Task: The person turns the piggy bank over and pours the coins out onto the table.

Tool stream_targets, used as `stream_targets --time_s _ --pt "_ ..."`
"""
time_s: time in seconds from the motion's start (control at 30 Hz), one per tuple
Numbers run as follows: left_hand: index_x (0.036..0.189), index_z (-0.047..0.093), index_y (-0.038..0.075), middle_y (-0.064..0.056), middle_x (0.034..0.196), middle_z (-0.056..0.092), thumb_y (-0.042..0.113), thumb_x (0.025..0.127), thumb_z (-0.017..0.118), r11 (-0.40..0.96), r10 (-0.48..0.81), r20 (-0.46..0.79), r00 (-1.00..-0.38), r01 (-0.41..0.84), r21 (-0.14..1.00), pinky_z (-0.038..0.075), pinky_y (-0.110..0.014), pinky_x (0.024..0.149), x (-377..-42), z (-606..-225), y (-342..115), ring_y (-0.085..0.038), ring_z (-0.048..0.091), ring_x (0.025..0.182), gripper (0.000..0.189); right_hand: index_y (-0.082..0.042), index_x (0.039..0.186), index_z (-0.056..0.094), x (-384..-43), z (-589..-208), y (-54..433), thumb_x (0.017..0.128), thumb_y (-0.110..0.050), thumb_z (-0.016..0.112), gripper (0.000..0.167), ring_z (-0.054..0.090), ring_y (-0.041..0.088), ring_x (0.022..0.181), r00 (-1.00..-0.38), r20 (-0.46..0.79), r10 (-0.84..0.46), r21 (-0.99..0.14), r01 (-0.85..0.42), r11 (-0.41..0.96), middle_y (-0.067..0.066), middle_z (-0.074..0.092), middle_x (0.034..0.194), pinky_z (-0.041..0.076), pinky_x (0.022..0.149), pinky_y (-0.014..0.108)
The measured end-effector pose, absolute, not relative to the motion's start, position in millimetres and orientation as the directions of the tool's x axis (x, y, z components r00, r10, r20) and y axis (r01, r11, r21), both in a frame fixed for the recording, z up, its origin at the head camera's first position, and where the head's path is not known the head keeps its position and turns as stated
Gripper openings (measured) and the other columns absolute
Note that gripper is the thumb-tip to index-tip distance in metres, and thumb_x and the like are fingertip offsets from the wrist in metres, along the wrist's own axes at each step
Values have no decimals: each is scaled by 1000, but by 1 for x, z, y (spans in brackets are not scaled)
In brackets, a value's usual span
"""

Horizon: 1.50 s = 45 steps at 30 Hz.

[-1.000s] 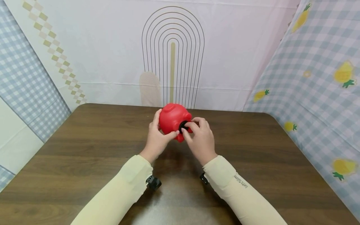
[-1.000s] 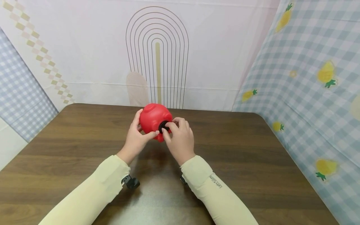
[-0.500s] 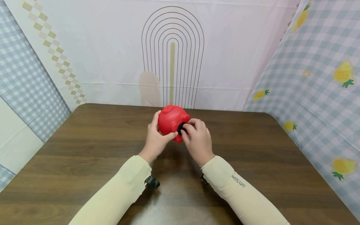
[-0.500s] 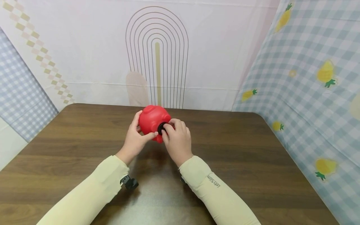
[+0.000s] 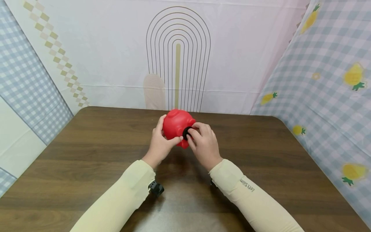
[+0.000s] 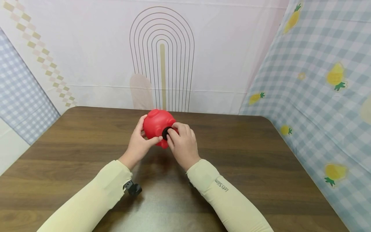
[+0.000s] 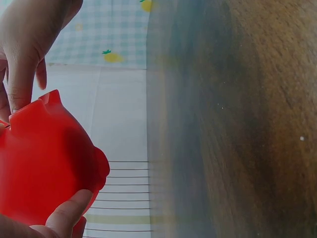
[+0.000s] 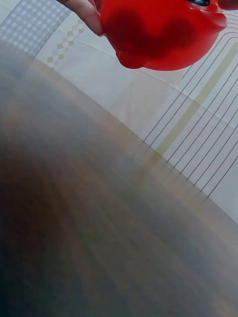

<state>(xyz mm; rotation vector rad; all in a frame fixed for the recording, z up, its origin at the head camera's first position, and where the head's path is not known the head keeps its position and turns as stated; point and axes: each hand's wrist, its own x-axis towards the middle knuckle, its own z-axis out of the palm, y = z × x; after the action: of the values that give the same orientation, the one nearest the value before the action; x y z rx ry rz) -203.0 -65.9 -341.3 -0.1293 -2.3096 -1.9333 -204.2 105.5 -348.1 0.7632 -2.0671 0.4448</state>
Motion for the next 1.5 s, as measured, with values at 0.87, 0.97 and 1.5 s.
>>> stream_targets --time_s 0.87,0.97,1.5 --pt "148 29 30 -7 137 39 17 77 77 205 76 67 -995 81 975 54 -44 88 -206 -336 -77 -28 42 123 86 -3 98 67 -215 -343 118 74 -5 81 27 58 30 95 -253 772 -583 204 -770 604 14 59 104 55 78 43" --pt "148 29 29 -7 136 40 16 78 75 190 94 75 -993 92 977 54 -44 88 -207 -336 -78 -28 44 122 85 -3 97 66 -216 -341 118 73 -5 82 29 57 30 96 -230 759 -608 233 -777 585 14 58 105 55 77 42" --pt "149 29 26 -9 140 42 13 80 73 171 158 10 -987 38 985 54 -44 87 -209 -331 -82 -31 43 123 82 -3 99 64 -216 -340 119 77 -3 77 26 57 30 97 -238 723 -649 263 -774 577 15 58 105 54 80 42"
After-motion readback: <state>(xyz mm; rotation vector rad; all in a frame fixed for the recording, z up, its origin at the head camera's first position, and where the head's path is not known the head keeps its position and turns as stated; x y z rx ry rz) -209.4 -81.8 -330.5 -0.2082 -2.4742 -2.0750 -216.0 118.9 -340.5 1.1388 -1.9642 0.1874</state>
